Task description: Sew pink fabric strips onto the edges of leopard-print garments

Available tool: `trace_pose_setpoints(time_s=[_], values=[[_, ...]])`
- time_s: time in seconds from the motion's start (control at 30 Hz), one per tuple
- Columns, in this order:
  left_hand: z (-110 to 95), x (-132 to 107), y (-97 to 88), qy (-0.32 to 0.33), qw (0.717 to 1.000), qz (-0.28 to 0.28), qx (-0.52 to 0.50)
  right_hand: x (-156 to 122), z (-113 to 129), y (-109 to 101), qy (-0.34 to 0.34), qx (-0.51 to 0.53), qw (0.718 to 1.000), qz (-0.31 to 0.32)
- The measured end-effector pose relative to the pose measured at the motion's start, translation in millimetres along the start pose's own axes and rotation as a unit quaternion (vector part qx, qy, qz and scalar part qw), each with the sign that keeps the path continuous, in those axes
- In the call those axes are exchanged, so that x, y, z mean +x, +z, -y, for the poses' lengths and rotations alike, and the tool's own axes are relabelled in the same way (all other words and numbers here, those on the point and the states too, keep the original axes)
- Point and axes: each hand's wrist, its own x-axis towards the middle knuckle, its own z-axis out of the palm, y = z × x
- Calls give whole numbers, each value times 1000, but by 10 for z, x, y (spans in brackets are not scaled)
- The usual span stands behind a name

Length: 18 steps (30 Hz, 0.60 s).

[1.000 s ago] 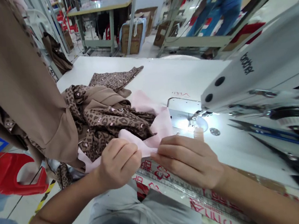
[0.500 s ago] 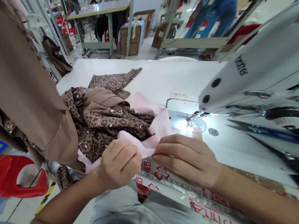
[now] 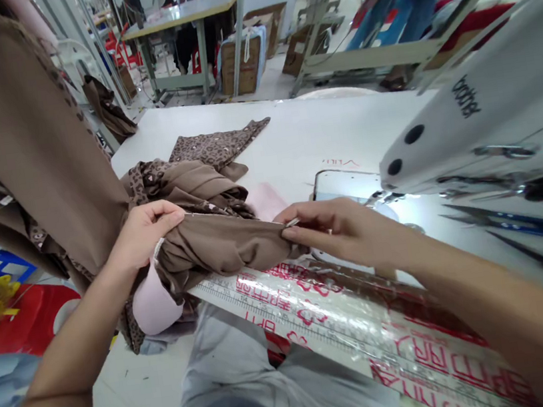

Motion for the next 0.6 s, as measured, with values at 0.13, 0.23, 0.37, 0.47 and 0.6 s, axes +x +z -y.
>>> trace_pose_setpoints(time_s=[0.13, 0.23, 0.37, 0.47, 0.6], values=[[-1, 66, -91, -32, 999, -19, -28, 22, -22, -39, 8, 66, 997, 38], [-9, 71, -109, -51, 998, -16, -22, 21, -70, -52, 28, 57, 998, 1], [-8, 72, -108, -60, 998, -10, -7, 23, -71, -55, 51, 58, 997, -7], [-10, 66, -124, -42, 999, -1, 10, 21, -26, -59, 46, 71, 996, -4], [-25, 31, -160, 21, 986, 97, 133, 24, 1, -45, 64, 65, 995, -50]])
